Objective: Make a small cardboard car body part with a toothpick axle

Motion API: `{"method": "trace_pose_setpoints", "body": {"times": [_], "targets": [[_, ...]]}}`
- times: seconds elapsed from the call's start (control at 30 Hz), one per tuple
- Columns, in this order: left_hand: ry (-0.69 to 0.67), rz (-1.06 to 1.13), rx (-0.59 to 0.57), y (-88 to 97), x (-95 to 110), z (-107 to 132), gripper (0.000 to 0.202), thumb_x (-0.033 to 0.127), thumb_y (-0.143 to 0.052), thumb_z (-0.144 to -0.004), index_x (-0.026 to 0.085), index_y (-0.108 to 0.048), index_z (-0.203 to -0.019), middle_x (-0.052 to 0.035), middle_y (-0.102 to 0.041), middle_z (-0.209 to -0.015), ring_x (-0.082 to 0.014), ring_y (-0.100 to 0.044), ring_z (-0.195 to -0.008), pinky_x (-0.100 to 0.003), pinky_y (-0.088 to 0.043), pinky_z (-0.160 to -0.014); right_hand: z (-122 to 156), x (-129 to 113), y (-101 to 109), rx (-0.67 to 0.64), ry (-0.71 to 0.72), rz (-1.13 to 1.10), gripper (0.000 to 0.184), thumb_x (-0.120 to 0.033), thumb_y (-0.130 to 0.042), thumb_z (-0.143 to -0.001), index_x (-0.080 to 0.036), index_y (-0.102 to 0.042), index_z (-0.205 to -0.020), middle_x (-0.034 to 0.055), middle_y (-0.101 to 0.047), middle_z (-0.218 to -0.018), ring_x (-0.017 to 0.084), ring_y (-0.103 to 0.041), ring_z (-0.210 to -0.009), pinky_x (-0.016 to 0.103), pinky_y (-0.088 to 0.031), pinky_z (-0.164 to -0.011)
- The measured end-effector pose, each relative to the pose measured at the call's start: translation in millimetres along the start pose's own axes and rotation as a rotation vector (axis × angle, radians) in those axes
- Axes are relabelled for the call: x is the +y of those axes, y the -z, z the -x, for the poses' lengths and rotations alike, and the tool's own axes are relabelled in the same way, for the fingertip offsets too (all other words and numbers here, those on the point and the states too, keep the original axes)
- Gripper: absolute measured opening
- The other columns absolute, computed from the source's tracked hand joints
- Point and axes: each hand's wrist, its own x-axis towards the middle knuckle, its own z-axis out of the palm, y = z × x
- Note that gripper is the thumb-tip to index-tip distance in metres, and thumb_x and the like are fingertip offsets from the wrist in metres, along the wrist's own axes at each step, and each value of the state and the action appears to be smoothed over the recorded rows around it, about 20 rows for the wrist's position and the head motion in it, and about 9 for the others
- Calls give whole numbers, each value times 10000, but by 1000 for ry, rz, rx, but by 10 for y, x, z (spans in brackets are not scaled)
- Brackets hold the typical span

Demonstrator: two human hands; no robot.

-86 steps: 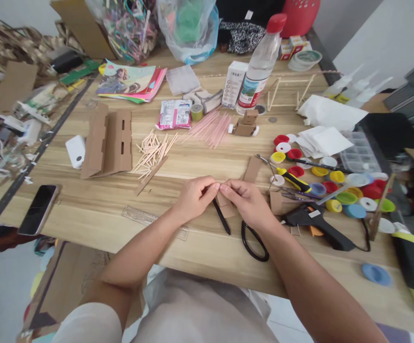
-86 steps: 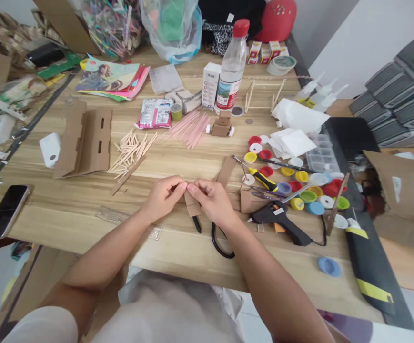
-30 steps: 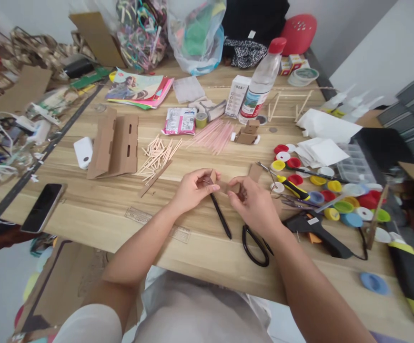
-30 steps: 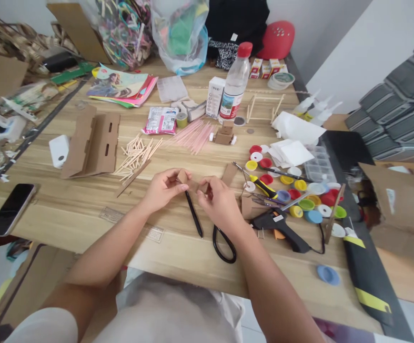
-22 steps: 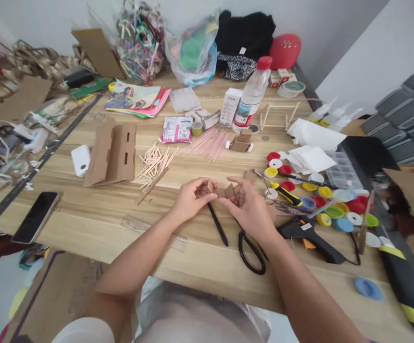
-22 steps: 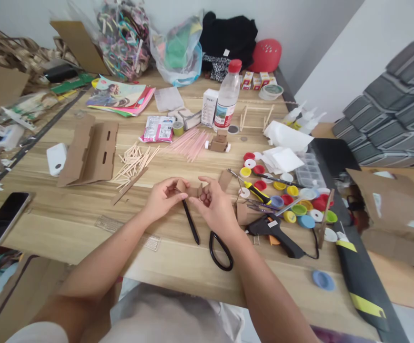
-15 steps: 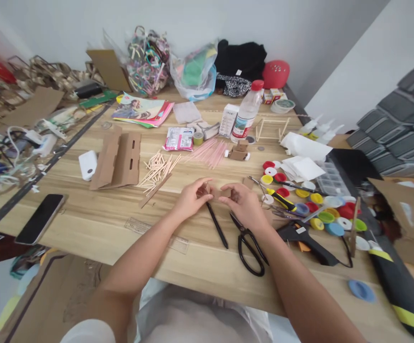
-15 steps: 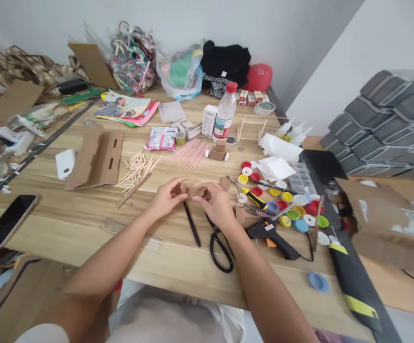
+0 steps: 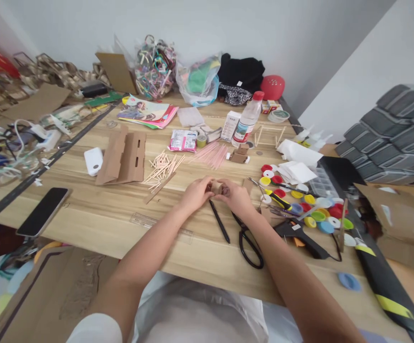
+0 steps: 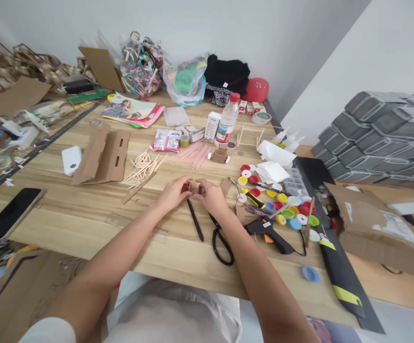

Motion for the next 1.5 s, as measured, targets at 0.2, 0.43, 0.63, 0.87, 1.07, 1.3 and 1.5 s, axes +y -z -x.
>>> {"method": "trace_pose_setpoints", "body": {"times": [0.2,0.43,0.63,0.87,1.07,1.3,1.5], "targets": [[-1,-54,-21,4,30,-12,283,72,-794,-766,228,-723,-992,-51,-752,-947,-259,-711,-961,-376,-549,-885,7,12,-6,8,-18,-46,254,-132,-840,-712,-239,-705,-899,-15,-720,-702,210,-711,-675,353,-597,-706],[49,176,63,10,-38,4,328,104,-829,-736,209,-725,-1029,-24,-768,-920,-208,-720,-898,-356,-560,-902,33,27,37,48,-33,-122,201,-221,-829,-746,-242,-700,-899,2,-753,-746,208,-729,-693,353,-605,-702],[119,453,98,55,-120,18,469,171,-895,-670,196,-709,-1100,-33,-787,-937,-188,-733,-900,-348,-558,-926,37,4,125,90,-57,-271,253,-294,-848,-715,-234,-722,-926,21,-772,-783,224,-750,-749,374,-617,-745],[105,552,117,25,-124,17,299,199,-848,-676,176,-707,-940,-31,-775,-933,-145,-673,-777,-291,-553,-793,61,-45,67,188,-70,-398,270,-356,-802,-701,-236,-701,-920,36,-768,-829,210,-714,-724,388,-604,-753],[235,804,123,-68,-90,65,311,222,-868,-622,183,-634,-823,-30,-765,-946,-161,-708,-880,-320,-561,-863,77,-66,82,267,-118,-607,280,-367,-750,-703,-233,-651,-928,63,-766,-913,213,-730,-832,354,-594,-732],[268,909,-54,-65,-36,99,422,265,-941,-560,175,-752,-927,-42,-760,-910,-186,-704,-908,-346,-554,-892,90,-142,248,202,-188,-718,399,-427,-826,-696,-257,-646,-1009,-18,-718,-746,201,-711,-736,331,-577,-660],[243,959,-110,22,73,135,481,333,-969,-539,181,-765,-947,-40,-757,-904,-184,-704,-893,-327,-561,-848,58,-211,312,193,-291,-912,466,-409,-906,-589,-278,-623,-935,-44,-714,-683,182,-690,-636,305,-549,-596]]}}
